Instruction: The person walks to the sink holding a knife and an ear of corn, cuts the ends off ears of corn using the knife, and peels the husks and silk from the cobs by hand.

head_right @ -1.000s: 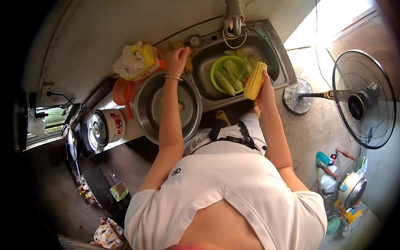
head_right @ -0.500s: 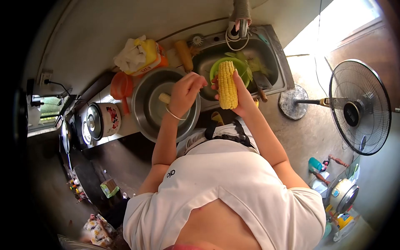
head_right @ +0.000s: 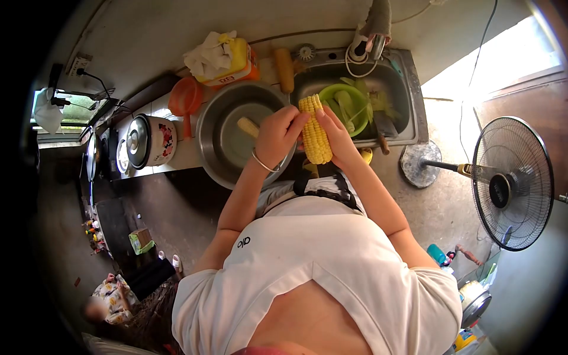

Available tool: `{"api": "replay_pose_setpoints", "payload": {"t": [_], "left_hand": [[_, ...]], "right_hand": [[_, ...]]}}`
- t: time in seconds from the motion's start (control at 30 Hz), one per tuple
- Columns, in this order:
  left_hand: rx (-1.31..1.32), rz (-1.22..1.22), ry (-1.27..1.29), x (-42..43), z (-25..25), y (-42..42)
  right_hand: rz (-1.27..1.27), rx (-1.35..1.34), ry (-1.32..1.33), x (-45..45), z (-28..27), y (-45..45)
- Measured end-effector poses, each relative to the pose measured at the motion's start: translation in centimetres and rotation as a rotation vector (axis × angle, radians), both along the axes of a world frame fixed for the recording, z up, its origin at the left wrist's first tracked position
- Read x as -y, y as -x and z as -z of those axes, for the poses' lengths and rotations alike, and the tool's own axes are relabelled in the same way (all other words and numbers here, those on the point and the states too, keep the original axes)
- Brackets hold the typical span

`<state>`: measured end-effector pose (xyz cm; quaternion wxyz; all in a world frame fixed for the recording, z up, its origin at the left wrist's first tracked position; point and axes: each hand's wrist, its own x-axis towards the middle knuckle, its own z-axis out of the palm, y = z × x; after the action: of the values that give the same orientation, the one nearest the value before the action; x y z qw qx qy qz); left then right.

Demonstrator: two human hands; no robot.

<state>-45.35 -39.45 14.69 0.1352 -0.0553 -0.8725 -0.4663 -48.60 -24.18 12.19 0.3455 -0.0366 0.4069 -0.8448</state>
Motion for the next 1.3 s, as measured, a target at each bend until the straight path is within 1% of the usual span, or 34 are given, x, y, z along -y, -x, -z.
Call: {"api": "replay_pose_setpoints", "payload": {"t": [0.03, 0.17, 0.23, 0.27, 0.33, 0.37, 0.43, 0.5, 0.57, 0.63, 0.67, 0.73, 0.77, 0.83, 0.87, 0.9, 0.93, 0.97, 1.07, 1.13, 1.3], "left_hand": [[-0.081, -0.006, 0.021, -0.1, 0.1, -0.2], [-0.041, 0.054, -0.043, 0.7, 0.7, -0.3], [0.042, 0.096, -0.236, 0.8, 0.9, -0.5], [0.042, 0.099, -0.234, 1.0, 0.7, -0.6], [0.221, 0.208, -0.499, 1.3, 0.1, -0.8], [0.222, 0.211, -0.498, 1.7, 0.2, -0.8], [0.185, 0.368, -0.733, 2.6, 0.5, -0.7], [0.184, 0.368, -0.753, 3.0, 0.5, -0.6], [0.183, 0.365, -0.773, 3.0, 0.6, -0.6], [0.241, 0.265, -0.629, 2.7, 0.7, -0.8], [0.241, 0.265, -0.629, 2.4, 0.7, -0.8], [0.228, 0.199, -0.470, 1.6, 0.7, -0.9], [0.228, 0.198, -0.470, 1.4, 0.5, -0.9], [0.175, 0.142, -0.128, 1.0, -0.2, -1.1], [0.175, 0.141, -0.129, 0.6, -0.2, -1.1], [0.169, 0.107, 0.026, 0.2, -0.2, -1.1], [0.163, 0.074, 0.181, -0.2, -0.2, -1.0], [0.164, 0.073, 0.181, -0.5, -0.1, -0.9], [0.127, 0.022, 0.141, -0.8, 1.1, -0.5], [0.041, 0.037, 0.071, -0.6, 1.9, -0.2], [0.037, 0.034, 0.095, -0.9, 1.7, -0.3]], "right_hand": [[-0.002, -0.020, -0.020, 0.0, -0.1, 0.0], [-0.022, -0.040, -0.021, 0.0, -0.3, 0.0], [0.004, -0.009, -0.023, 0.1, -0.2, -0.1], [0.026, 0.020, -0.026, 0.2, -0.1, -0.1], [0.043, 0.059, -0.029, 0.1, 0.3, 0.1], [0.056, 0.096, -0.034, 0.0, 0.5, 0.3], [0.070, 0.127, -0.038, -0.3, 0.3, 0.5], [0.082, 0.157, -0.044, -0.5, 0.5, 0.7], [0.103, 0.069, 0.037, -0.5, 0.9, 0.8], [0.095, 0.084, 0.046, -0.7, 0.7, 0.8], [0.085, 0.098, 0.055, -0.7, 0.6, 0.7], [0.112, 0.136, 0.070, -0.5, 0.6, 0.6], [0.138, 0.173, 0.084, -0.4, 0.6, 0.6], [0.141, 0.190, 0.077, -0.3, 0.8, 0.6], [0.145, 0.206, 0.071, -0.2, 0.9, 0.7], [0.143, 0.207, 0.071, 0.0, 1.1, 0.6], [0.177, 0.143, 0.029, 0.2, 1.4, 0.4], [0.210, 0.080, -0.012, 0.4, 1.6, 0.4], [0.208, 0.071, -0.037, 0.4, 1.4, 0.5], [0.216, 0.080, -0.040, 0.3, 1.3, 0.6], [0.250, 0.145, -0.057, 0.5, 1.5, 0.7]]}}
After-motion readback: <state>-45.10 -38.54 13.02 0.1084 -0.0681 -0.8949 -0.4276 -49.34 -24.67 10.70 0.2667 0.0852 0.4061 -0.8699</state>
